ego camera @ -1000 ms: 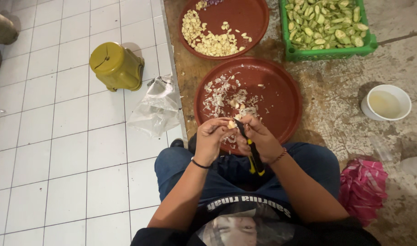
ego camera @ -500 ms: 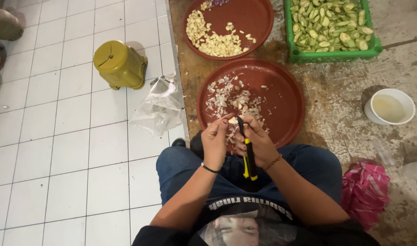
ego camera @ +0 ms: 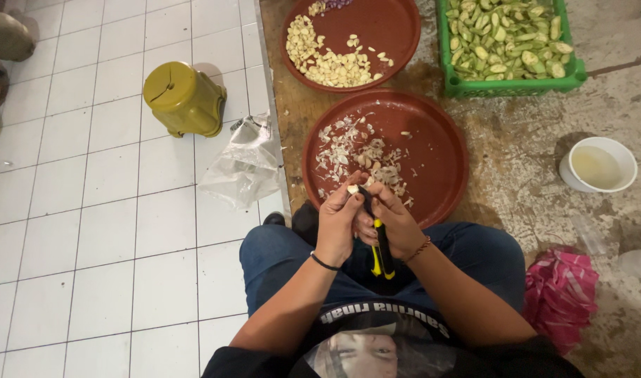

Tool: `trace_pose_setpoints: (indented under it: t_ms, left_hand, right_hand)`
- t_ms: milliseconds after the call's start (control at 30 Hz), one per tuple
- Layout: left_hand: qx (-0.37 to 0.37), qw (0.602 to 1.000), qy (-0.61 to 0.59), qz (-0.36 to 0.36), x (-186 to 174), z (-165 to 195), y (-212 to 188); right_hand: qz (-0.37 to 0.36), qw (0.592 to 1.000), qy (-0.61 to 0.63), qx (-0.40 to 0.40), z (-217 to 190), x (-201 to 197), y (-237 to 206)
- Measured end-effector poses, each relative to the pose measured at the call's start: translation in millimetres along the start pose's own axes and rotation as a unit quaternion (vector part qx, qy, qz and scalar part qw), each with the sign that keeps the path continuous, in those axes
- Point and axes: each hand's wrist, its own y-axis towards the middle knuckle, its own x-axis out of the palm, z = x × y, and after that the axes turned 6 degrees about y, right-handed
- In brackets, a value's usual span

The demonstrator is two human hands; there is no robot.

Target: The person sits on the floor and peels small, light-colored fruits using a yellow utility knife. The peeled fruit is placed into a brown tray, while the peels accumulate in a separate tray. The person works continuously, handling each fruit one at a time.

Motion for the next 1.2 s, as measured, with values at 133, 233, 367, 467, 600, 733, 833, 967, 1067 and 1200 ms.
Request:
trace_pose_setpoints:
  t_ms: [133, 233, 367, 467, 600, 733, 833, 967, 1067, 1200]
  left_hand:
    - [-0.027, 0.999, -0.018, 0.014, 0.1, 2.7, -1.2]
    - [-0.007, 1.000, -0.013, -0.022, -0.6, 4.4, -2.4]
    - [-0.028, 0.999, -0.040, -0.007, -0.4, 2.6, -3.8]
    - [-0.020, 0.999, -0.050, -0.005, -0.7, -0.5, -4.0]
    - [-0.012, 0.997, -0.079, 0.003, -3.8, -4.7, -2.6]
    - [-0.011, 0.996, -0.082, 0.023, -10.3, -11.7, -2.0]
    - [-0.002, 0.995, -0.086, 0.052, -15.3, -19.4, 0.4]
    - [0.051, 0.991, -0.110, 0.048, -22.1, -25.6, 6.9]
    - [0.051, 0.992, -0.105, 0.048, -24.5, -25.8, 9.7]
    - [0.062, 0.990, -0.105, 0.077, -26.1, -19.2, 15.9]
  right_hand:
    - [-0.046, 0.999, 0.013, 0.011, -5.2, 5.0, -0.2]
    - [-0.035, 0.999, 0.009, 0.025, -6.9, 5.7, -0.3]
    - [-0.034, 0.998, 0.032, 0.031, -4.7, 3.0, -0.1]
    - [-0.027, 0.998, 0.041, 0.038, -3.0, 0.7, 0.4]
    - [0.003, 0.998, 0.029, 0.047, -2.4, -0.7, 1.0]
    - [-0.010, 0.998, 0.029, 0.047, 0.4, -2.5, 1.4]
    - [0.019, 0.997, 0.035, 0.061, 4.8, -6.1, 1.5]
    - [0.045, 0.996, 0.041, 0.070, 11.7, -12.5, 1.4]
    - [0.054, 0.996, 0.031, 0.067, 16.5, -16.5, 2.4]
    - [0.047, 0.996, 0.046, 0.066, 19.5, -19.0, 0.8]
